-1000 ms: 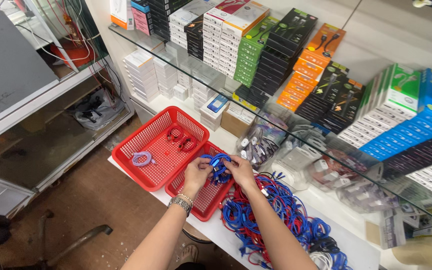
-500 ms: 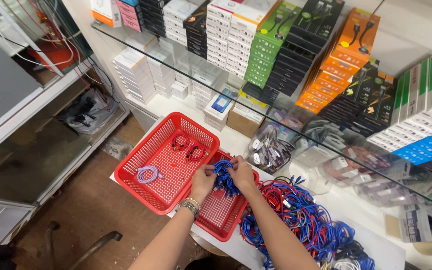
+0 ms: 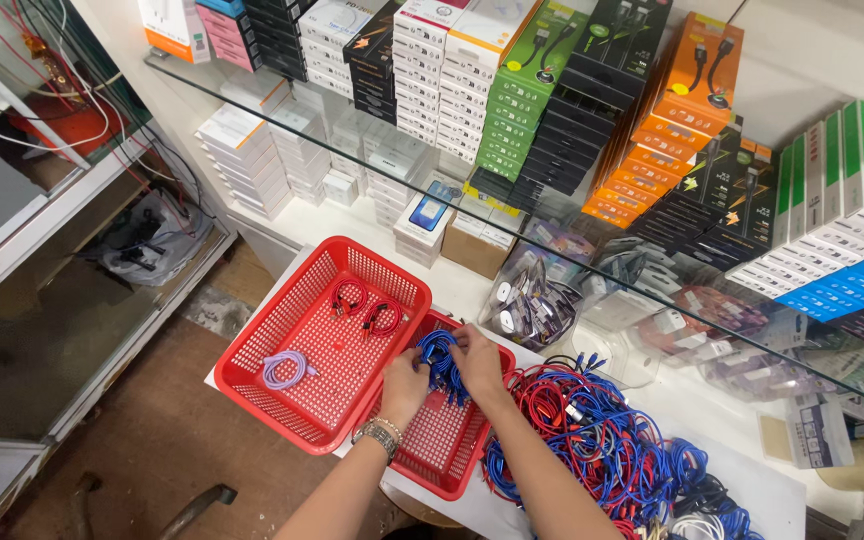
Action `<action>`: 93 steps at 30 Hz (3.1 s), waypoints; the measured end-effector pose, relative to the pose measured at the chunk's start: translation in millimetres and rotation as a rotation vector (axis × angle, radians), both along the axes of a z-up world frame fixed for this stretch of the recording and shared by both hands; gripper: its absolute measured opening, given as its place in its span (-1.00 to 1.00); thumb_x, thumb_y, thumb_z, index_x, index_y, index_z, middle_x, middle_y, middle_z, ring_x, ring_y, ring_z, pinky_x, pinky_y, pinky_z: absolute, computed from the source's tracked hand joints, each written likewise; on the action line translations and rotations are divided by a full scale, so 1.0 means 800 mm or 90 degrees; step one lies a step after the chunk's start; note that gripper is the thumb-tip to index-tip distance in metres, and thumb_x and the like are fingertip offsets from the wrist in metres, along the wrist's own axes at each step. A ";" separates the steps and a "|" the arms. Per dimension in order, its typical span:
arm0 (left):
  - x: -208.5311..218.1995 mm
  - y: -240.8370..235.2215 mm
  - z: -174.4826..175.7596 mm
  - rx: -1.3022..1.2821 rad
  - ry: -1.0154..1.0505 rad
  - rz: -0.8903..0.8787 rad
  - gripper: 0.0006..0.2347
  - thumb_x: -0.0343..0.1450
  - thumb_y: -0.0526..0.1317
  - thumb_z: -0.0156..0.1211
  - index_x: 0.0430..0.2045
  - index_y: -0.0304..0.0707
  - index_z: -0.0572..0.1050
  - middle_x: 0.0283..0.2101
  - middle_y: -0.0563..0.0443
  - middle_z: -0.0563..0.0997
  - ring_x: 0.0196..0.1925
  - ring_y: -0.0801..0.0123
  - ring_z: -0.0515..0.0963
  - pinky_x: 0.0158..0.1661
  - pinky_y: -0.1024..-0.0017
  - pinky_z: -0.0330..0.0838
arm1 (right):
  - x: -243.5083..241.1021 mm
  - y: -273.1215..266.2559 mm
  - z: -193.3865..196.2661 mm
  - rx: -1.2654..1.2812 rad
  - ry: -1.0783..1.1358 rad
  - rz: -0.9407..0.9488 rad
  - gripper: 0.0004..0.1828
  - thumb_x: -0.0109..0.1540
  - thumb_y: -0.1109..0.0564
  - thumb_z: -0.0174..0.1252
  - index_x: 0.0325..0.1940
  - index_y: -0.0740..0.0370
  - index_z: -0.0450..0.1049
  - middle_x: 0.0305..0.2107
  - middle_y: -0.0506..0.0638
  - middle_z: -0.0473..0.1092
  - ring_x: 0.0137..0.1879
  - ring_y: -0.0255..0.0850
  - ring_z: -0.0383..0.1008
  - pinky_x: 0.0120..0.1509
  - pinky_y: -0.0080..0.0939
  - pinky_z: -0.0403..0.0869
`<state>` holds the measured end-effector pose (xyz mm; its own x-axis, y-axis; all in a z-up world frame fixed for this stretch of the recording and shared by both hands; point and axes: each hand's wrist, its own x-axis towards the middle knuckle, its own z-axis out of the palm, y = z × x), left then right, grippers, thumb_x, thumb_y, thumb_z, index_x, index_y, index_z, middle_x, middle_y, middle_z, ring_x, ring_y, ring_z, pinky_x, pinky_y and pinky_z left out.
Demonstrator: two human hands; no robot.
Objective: The person sorts a pile of tangled USB cables on a counter by color, coiling each cable and placing it into one of two red baskets. The person handles blue, red, white, and beige cables throughout the clip.
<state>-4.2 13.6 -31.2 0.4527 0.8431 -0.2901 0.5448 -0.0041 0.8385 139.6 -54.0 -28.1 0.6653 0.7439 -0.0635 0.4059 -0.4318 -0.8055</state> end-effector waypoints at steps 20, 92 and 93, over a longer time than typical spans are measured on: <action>0.081 -0.096 0.083 0.089 -0.181 -0.195 -0.78 0.43 -0.31 0.10 -0.09 -0.31 0.55 -0.16 -0.19 0.69 -0.09 0.10 0.70 -0.05 0.26 0.53 | 0.070 -0.119 0.067 0.075 0.013 0.010 -0.71 0.23 0.15 0.22 0.01 0.28 0.56 -0.23 0.12 0.60 -0.10 -0.13 0.64 0.03 -0.18 0.56; 0.038 -0.295 0.122 -0.220 -0.485 0.141 -0.67 0.60 -0.14 -0.10 -0.15 -0.50 0.56 -0.67 0.21 0.20 -0.64 0.54 0.20 -0.55 0.51 0.17 | 0.198 -0.523 0.087 0.060 -0.129 -0.334 -0.68 0.25 0.02 0.16 -0.07 0.32 0.53 -0.43 0.12 0.53 -0.30 -0.06 0.54 -0.14 -0.02 0.50; 0.040 -0.298 0.122 -0.227 -0.476 0.144 -0.67 0.60 -0.14 -0.12 -0.16 -0.48 0.56 -0.68 0.20 0.19 -0.65 0.53 0.21 -0.55 0.51 0.19 | 0.189 -0.524 0.077 0.002 -0.359 -0.327 -0.62 0.16 -0.03 0.26 -0.09 0.29 0.55 -0.38 0.16 0.55 -0.25 0.01 0.54 -0.11 0.00 0.51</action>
